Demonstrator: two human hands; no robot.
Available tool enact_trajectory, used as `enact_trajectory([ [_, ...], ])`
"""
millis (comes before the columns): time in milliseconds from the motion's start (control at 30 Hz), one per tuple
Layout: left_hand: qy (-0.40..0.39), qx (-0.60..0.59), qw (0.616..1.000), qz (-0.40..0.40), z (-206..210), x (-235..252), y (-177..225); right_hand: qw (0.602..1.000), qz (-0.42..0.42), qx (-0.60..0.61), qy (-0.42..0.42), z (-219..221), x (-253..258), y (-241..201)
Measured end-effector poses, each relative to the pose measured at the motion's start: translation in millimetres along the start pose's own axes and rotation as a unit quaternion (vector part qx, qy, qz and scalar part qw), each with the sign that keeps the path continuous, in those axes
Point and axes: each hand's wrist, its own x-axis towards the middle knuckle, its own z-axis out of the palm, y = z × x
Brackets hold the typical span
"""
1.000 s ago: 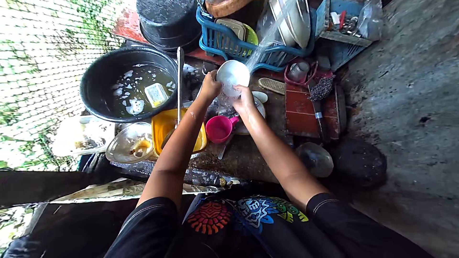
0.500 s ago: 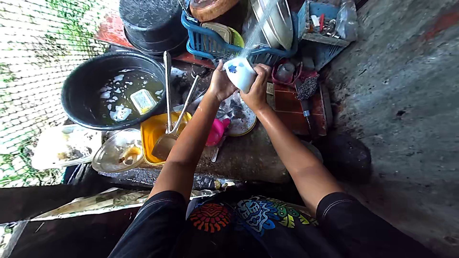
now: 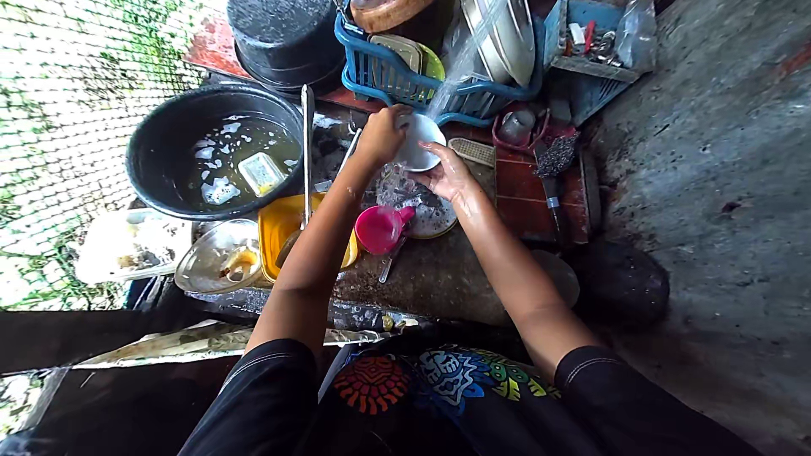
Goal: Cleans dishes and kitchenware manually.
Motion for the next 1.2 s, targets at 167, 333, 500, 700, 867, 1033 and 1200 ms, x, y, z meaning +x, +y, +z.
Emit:
enact_trajectory([
  [167,0.003,-0.253,0.962,-0.108,7.6,-21.9,-8.8,0.999,-0.007,0.003,0.038,4.4,-5.3,-3.7],
  [333,-0.008,-0.386,0.904,-0.184,42.1,-23.1,-13.4,0.985,-0.054,-0.142,0.079,-2.8,-16.4,-21.5],
  [500,0.047,-0.386,0.913,-0.123,57.1,-14.8,-7.3,0.979,0.030,-0.196,0.046,-22.4,-24.7,-43.7],
  [700,0.049,-0.422,0.905,0.009,50.3,0.5,-1.1,0.993,0.052,-0.102,-0.021,-38.5,-18.3,-41.5],
  [867,0.044,-0.432,0.900,0.034,36.3,-3.0,-6.3,0.998,-0.015,-0.051,-0.035,-35.5,-7.5,-28.5],
  [1033,0.052,-0.454,0.884,-0.096,29.0,-22.4,6.7,0.998,-0.049,0.001,-0.027,-21.6,2.4,-19.0],
  [1200,0.057,-0.358,0.926,-0.107,26.6,-22.4,1.8,0.987,-0.148,-0.061,-0.033,-18.1,4.3,-10.6],
])
